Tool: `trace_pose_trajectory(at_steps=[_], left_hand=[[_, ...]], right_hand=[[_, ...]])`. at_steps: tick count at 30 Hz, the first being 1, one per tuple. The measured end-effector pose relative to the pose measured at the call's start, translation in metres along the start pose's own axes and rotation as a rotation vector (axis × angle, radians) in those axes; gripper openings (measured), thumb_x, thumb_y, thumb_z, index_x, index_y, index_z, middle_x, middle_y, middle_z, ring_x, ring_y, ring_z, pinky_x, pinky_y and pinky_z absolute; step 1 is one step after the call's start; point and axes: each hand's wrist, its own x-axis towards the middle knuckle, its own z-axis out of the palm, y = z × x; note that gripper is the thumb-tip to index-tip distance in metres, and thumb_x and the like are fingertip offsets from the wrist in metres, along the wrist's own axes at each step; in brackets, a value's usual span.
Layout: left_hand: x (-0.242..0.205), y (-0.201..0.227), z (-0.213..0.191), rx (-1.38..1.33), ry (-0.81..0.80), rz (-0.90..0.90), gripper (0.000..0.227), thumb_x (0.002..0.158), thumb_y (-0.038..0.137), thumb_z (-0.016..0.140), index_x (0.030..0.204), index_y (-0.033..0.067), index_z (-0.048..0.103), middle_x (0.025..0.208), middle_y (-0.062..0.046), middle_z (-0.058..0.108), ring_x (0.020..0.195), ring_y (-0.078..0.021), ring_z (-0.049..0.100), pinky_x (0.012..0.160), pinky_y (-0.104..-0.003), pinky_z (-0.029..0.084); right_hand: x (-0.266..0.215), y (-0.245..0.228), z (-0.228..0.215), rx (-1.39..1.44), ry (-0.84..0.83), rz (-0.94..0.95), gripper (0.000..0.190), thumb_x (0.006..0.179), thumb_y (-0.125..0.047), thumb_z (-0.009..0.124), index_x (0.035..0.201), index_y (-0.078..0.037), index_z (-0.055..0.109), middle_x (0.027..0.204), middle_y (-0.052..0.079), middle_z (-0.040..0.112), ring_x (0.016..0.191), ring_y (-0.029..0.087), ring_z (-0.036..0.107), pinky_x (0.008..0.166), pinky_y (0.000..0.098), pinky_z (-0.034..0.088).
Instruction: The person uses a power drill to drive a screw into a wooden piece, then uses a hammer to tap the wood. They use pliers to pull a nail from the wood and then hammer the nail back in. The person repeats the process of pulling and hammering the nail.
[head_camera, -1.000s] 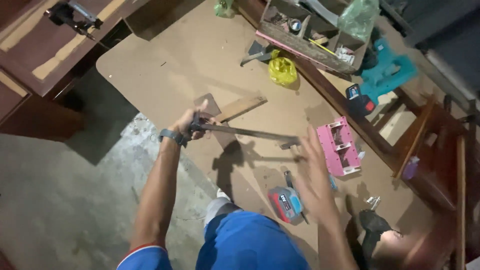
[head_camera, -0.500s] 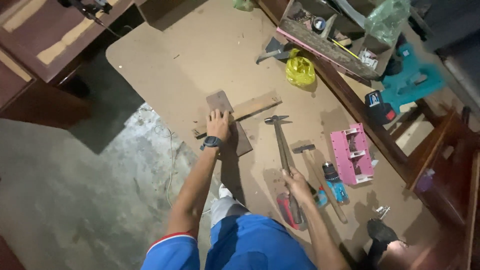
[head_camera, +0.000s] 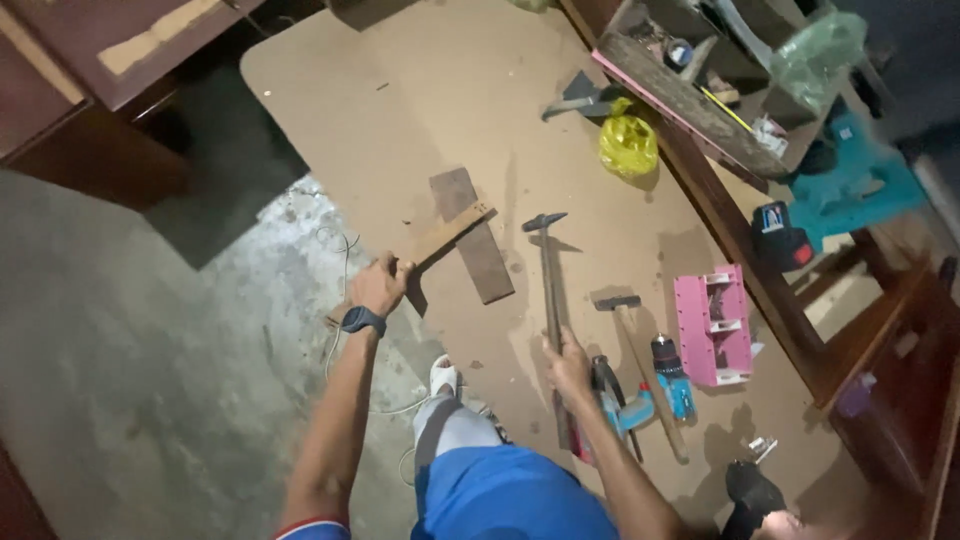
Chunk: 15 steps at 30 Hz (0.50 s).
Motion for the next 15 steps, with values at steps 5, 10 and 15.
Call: trace_pose_trajectory(at_steps=[5, 10, 15], left_hand=[[-0.009, 0.017, -0.025, -0.105, -0.104, -0.097, 0.047, 0.091, 0.058, 0.052, 0.106, 0.0199, 0.074, 0.104, -0.014, 0.077, 0.106, -0.0403, 0.072, 0.092, -0.053, 0.055], [-0.020, 0.042, -0.055, -0.136, -0.051, -0.114, 0.041, 0.085, 0.041, 0.052, 0.094, 0.0126, 0.080, 0.097, -0.018, 0.078, 0.101, -0.0438, 0.073, 0.088, -0.053, 0.057], [0.005, 0.037, -0.041, -0.169, -0.101, -0.209, 0.067, 0.080, 0.068, 0.063, 0.112, 0.0111, 0.079, 0.106, -0.018, 0.078, 0.108, -0.0397, 0.073, 0.093, -0.049, 0.056]], right_hand=[[0.044, 0.025, 0.030, -0.336, 0.028, -0.079, 0.039, 0.103, -0.030, 0.048, 0.139, -0.016, 0.053, 0.085, 0.007, 0.068, 0.075, 0.024, 0.068, 0.062, 0.0356, 0.051], [0.060, 0.012, 0.048, -0.354, 0.079, -0.216, 0.028, 0.102, -0.034, 0.055, 0.119, -0.014, 0.063, 0.075, 0.008, 0.068, 0.072, 0.027, 0.069, 0.065, 0.0420, 0.052], [0.094, 0.001, 0.054, -0.440, 0.228, -0.347, 0.033, 0.107, -0.044, 0.045, 0.107, -0.018, 0.066, 0.088, 0.018, 0.073, 0.096, 0.046, 0.070, 0.081, 0.0524, 0.055]])
